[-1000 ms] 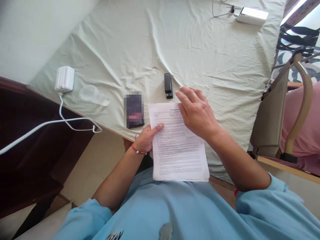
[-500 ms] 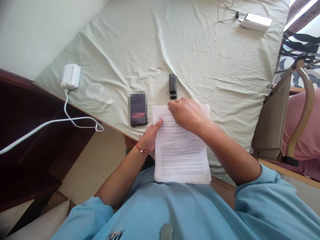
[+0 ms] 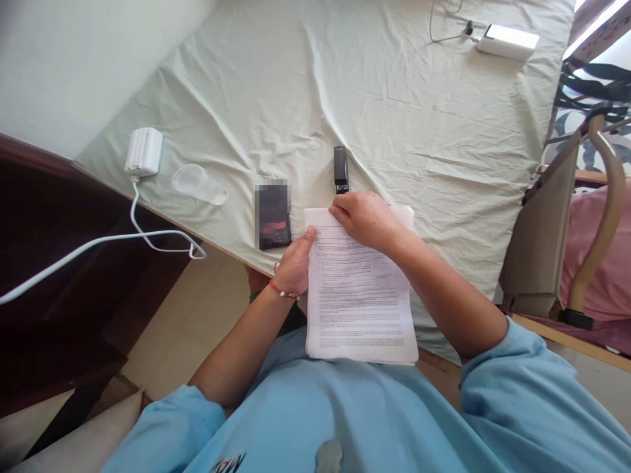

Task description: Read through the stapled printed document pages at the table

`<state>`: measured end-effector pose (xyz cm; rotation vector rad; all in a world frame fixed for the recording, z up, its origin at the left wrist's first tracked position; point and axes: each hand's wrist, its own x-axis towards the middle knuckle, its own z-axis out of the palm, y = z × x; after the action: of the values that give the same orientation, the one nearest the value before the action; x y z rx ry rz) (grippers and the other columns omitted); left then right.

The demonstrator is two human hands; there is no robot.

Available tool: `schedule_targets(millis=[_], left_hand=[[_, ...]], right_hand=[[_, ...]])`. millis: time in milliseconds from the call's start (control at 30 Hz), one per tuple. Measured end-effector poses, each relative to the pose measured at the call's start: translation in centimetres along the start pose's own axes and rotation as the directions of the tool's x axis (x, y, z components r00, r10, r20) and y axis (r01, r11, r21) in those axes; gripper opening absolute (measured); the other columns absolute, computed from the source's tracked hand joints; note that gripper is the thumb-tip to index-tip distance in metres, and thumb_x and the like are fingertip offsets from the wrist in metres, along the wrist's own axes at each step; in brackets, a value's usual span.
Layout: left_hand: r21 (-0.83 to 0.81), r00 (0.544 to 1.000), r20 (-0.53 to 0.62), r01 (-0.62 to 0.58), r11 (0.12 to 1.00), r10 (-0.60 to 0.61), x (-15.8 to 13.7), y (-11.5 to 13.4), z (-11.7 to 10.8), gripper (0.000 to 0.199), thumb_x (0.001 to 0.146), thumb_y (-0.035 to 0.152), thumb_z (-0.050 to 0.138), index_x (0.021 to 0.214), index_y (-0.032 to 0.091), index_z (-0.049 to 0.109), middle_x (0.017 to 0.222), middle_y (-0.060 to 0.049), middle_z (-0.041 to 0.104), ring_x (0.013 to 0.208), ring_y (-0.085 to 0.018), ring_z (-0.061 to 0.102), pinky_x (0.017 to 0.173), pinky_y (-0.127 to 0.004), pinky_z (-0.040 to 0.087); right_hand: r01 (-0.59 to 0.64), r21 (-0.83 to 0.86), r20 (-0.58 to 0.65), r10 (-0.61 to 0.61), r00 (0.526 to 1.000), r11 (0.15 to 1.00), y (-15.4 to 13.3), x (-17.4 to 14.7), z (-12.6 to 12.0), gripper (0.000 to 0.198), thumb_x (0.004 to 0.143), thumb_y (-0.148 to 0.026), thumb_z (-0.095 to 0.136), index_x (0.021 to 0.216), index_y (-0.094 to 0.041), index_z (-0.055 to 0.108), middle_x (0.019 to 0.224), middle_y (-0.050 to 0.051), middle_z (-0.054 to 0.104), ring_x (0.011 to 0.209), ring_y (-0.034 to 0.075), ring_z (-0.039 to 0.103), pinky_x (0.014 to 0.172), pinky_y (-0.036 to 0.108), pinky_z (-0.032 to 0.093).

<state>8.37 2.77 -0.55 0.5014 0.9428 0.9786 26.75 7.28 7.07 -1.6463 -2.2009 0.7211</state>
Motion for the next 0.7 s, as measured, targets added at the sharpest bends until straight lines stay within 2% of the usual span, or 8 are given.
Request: schedule_targets(millis=[67,133,300,467,567,700], left_hand=[[-0.016,1.0,-0.014,0.014,1.0,-0.015,0.3,0.1,0.2,0.037,0.093,0.049,0.079,0.105,0.014,0.08,0.119,-0.014,0.083,0.135,-0.034,0.069,0.119,-0.049,0.053],[-0.032,0.998,-0.03,0.049,0.998,-0.05,0.7,0.4,0.5,0.034,0.095,0.045,0.077,0.104,0.013,0.078,0.116,-0.015,0.083,0.132,-0.033,0.071,0.118,-0.048,0.054],[-0.009,0.979,-0.145,0.144,0.99,-0.144,1.9,0.7,1.4,0.017,0.091,0.03,0.08,0.092,0.015,0.072,0.101,-0.011,0.084,0.115,-0.03,0.078,0.109,-0.046,0.06],[0.024,0.962,-0.173,0.218,0.976,-0.211,2.7,-0.1,1.8,0.013,0.087,0.024,0.079,0.087,0.016,0.069,0.09,-0.008,0.082,0.103,-0.028,0.081,0.1,-0.045,0.064],[0.012,0.965,-0.178,0.199,0.98,-0.194,3.0,-0.6,1.7,0.012,0.084,0.023,0.081,0.087,0.017,0.071,0.09,-0.008,0.083,0.104,-0.03,0.081,0.1,-0.046,0.063],[0.011,0.964,-0.174,0.207,0.978,-0.202,3.4,-1.1,1.7,0.006,0.086,0.02,0.076,0.083,0.017,0.073,0.084,-0.01,0.082,0.106,-0.032,0.08,0.102,-0.047,0.062]], right_hand=[[-0.014,-0.027,-0.049,0.012,0.999,1.0,0.5,0.1,0.1,0.031,0.105,-0.032,0.051,0.089,-0.022,0.076,0.092,0.008,0.077,0.1,0.028,0.067,0.086,0.038,0.047],[-0.039,-0.026,-0.069,0.037,0.997,0.999,1.3,0.5,0.2,0.03,0.104,-0.033,0.053,0.093,-0.022,0.079,0.09,0.008,0.076,0.104,0.029,0.067,0.087,0.039,0.048],[-0.134,-0.072,0.025,0.136,0.99,0.988,3.4,3.2,0.0,0.024,0.096,-0.026,0.058,0.085,-0.022,0.079,0.083,0.006,0.075,0.083,0.024,0.068,0.076,0.036,0.048],[-0.251,-0.097,0.084,0.259,0.962,0.963,5.4,6.8,0.1,0.018,0.09,-0.022,0.067,0.074,-0.023,0.076,0.082,0.007,0.076,0.079,0.025,0.068,0.074,0.037,0.049],[-0.225,-0.105,0.083,0.234,0.969,0.969,7.0,8.7,0.5,0.018,0.087,-0.026,0.073,0.069,-0.024,0.075,0.072,0.007,0.072,0.073,0.024,0.066,0.07,0.038,0.05],[-0.181,-0.135,0.062,0.19,0.98,0.974,8.7,10.4,0.8,0.013,0.083,-0.028,0.073,0.071,-0.024,0.079,0.066,0.007,0.071,0.068,0.023,0.064,0.064,0.037,0.05]])
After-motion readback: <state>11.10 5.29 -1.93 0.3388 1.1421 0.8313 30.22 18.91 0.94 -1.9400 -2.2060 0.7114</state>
